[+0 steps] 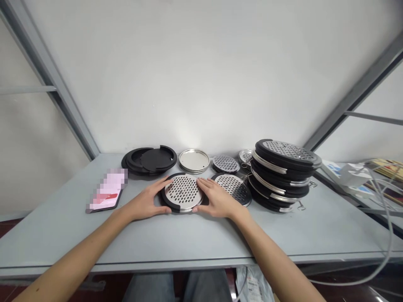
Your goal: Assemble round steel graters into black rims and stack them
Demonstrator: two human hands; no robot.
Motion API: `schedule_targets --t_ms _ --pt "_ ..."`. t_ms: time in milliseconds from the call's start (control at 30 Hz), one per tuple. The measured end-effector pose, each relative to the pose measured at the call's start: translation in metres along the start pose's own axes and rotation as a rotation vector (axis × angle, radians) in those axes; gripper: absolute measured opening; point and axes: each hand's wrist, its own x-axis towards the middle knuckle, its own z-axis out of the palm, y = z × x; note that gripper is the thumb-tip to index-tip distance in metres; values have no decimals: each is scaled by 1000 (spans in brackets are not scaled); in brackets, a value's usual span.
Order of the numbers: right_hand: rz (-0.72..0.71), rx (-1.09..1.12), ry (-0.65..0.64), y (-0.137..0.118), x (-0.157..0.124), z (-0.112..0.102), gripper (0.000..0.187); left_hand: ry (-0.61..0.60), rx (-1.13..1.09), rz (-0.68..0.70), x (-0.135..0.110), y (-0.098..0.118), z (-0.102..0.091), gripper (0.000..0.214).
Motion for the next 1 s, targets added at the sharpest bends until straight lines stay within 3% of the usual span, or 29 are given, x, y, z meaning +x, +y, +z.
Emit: schedule_targets --t_ms 567,800,900,1000 --pt "-21 -26 3 -3 1 -2 87 56 13 13 0 0 3 93" --pt "7 5 23 -8 3 -4 86 82 -21 2 3 4 -2 111" --pt "12 -21 29 -10 3 -2 92 96 -39 0 3 4 -1 112" --pt "14 -36 31 -12 3 -2 87 113 -45 -11 4 4 0 111"
